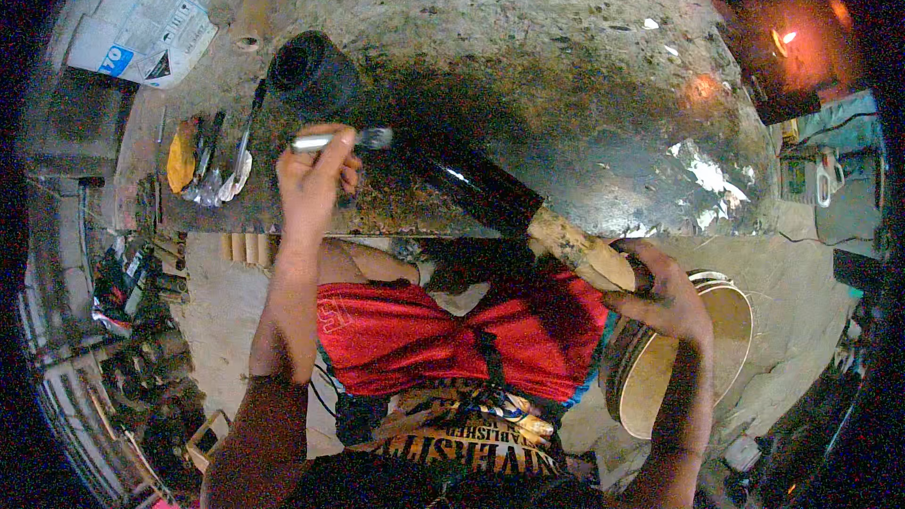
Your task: The person repeatedly paints the exterior of bamboo tubes with a dark finish using a brush, then heats each tube over a flame before placing it into a bucket. The process is repeated for multiple tubes.
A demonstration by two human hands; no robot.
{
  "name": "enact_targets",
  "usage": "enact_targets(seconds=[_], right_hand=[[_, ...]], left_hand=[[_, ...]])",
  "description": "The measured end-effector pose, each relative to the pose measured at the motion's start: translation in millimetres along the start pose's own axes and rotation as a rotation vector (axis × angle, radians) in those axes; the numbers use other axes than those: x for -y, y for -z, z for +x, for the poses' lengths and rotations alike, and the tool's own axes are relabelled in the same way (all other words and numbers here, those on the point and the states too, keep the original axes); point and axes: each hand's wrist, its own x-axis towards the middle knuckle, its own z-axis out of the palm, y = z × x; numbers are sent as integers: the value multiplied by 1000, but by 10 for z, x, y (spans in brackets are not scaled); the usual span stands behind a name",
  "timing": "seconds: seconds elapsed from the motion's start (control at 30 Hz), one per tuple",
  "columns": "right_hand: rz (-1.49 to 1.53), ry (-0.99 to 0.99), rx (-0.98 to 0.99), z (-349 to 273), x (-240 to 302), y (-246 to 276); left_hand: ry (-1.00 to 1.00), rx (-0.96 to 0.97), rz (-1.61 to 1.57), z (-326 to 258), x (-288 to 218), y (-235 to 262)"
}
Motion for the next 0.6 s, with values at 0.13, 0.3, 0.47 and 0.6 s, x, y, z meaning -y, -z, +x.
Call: enact_targets(seconds=[0.13, 0.3, 0.47, 0.6], right_hand=[[-14, 35, -37, -10, -71, -5], [8, -62, -49, -8, 9, -20], [56, -57, -47, -30, 114, -4], [-7, -27, -45, -15, 87, -3]], left_hand=[[-80, -68, -52, 40, -111, 65], [-16, 150, -157, -507, -109, -422], [-47, 361, -156, -771, -19, -736], [-9, 148, -135, -405, 66, -441]])
